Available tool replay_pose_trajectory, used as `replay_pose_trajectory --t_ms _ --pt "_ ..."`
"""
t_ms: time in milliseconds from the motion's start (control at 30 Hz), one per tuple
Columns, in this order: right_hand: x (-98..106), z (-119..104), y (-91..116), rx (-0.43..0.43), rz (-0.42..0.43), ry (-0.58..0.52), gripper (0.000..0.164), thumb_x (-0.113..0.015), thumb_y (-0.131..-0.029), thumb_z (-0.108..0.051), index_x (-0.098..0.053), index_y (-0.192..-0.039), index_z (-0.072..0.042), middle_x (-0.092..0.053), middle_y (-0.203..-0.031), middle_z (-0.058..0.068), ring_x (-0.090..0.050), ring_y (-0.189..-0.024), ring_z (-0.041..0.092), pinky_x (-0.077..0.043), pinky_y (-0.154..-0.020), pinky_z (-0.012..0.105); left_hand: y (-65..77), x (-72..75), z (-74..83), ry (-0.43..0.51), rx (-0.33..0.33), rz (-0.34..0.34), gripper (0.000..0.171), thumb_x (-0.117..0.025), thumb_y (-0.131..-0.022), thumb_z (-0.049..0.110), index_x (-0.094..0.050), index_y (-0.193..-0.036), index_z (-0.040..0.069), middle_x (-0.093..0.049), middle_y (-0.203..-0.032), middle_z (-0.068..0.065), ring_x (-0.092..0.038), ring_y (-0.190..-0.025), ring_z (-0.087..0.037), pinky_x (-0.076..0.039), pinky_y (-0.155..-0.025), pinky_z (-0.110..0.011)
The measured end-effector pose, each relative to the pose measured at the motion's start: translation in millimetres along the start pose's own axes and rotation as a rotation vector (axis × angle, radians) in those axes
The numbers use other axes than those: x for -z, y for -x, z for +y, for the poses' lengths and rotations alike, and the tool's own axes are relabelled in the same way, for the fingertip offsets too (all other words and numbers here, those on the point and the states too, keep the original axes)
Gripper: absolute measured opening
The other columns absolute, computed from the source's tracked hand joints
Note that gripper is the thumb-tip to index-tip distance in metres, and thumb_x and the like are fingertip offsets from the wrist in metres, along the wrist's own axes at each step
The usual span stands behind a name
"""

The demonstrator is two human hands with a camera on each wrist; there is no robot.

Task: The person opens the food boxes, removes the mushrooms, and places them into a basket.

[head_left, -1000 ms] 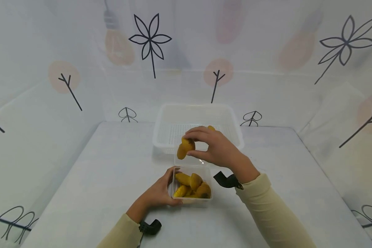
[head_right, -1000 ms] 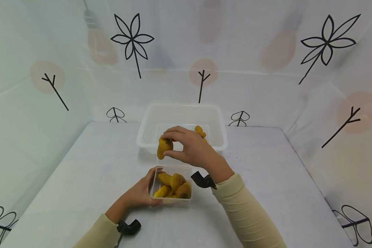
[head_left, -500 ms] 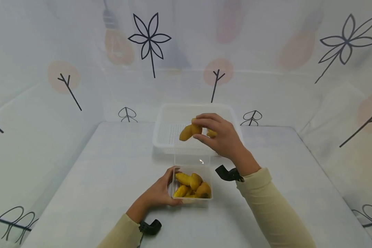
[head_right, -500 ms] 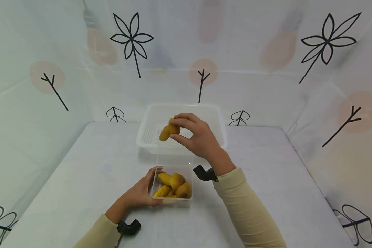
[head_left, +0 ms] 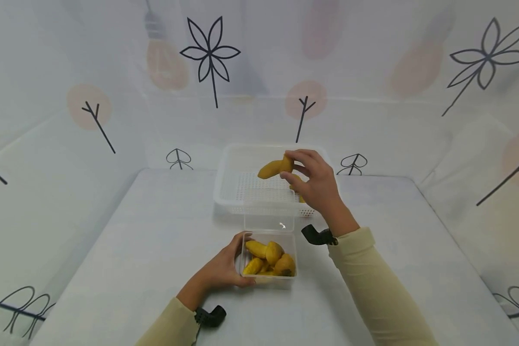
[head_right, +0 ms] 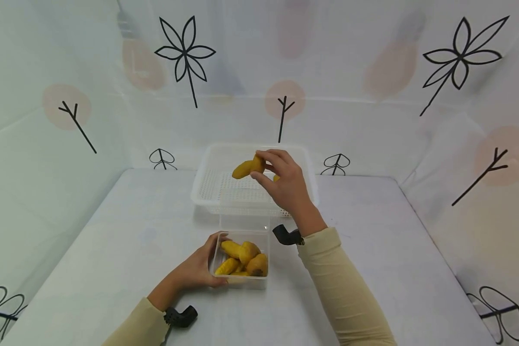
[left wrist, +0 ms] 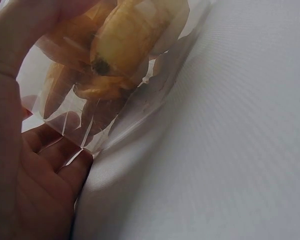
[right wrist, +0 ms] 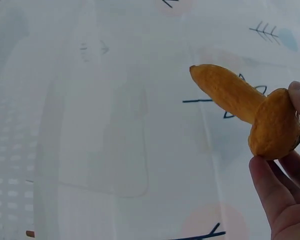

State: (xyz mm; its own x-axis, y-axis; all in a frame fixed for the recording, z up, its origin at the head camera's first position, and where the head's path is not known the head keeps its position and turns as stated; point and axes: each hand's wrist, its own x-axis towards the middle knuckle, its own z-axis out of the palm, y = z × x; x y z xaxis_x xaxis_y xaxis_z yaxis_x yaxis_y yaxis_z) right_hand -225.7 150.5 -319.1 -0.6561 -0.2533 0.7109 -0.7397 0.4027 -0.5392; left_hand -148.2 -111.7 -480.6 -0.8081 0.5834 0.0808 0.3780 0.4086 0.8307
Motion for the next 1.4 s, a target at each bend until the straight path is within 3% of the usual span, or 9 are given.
replay_pose_trajectory --t_ms 500,733,1100,1400 --pt "-5 38 5 -0.301 0.045 0.072 0.048 -0.071 -0.088 -0.024 -0.057 -0.129 -0.005 -0.053 -0.13 0.012 -0.056 -0.123 0.025 -0.051 -0.097 0.033 -1.4 1.6 -0.9 0.004 -0.007 0.002 0.112 -0.086 -0.064 0.045 -0.02 -0.149 0.018 -0.042 -0.145 0.005 -0.039 -0.139 -0.013 -0.032 -0.116 -0.044" --pt "-11 49 11 -0.439 -0.01 0.092 0.05 -0.07 -0.089 -0.029 -0.055 -0.13 -0.005 -0.051 -0.129 0.013 -0.055 -0.124 0.028 -0.051 -0.099 0.037 -1.8 1.7 -2.3 0.012 -0.005 -0.003 0.112 -0.087 -0.063 0.043 -0.02 -0.149 0.016 -0.041 -0.145 0.005 -0.038 -0.139 -0.013 -0.031 -0.116 -0.044" --pt "-19 64 16 -0.556 -0.111 0.173 0.045 -0.071 -0.089 -0.025 -0.056 -0.126 -0.006 -0.053 -0.126 0.012 -0.056 -0.121 0.028 -0.052 -0.097 0.037 -2.2 1.1 -2.7 0.012 -0.009 -0.005 0.112 -0.087 -0.063 0.043 -0.021 -0.149 0.016 -0.042 -0.144 0.007 -0.04 -0.138 -0.012 -0.031 -0.116 -0.044" --pt "-20 68 16 -0.613 -0.171 0.286 0.021 -0.059 -0.096 -0.024 -0.061 -0.109 -0.007 -0.064 -0.116 0.013 -0.063 -0.111 0.031 -0.053 -0.092 0.044 -1.8 2.3 -0.3 0.025 -0.013 -0.009 0.112 -0.087 -0.063 0.041 -0.02 -0.149 0.015 -0.043 -0.143 0.007 -0.04 -0.137 -0.012 -0.031 -0.117 -0.043"
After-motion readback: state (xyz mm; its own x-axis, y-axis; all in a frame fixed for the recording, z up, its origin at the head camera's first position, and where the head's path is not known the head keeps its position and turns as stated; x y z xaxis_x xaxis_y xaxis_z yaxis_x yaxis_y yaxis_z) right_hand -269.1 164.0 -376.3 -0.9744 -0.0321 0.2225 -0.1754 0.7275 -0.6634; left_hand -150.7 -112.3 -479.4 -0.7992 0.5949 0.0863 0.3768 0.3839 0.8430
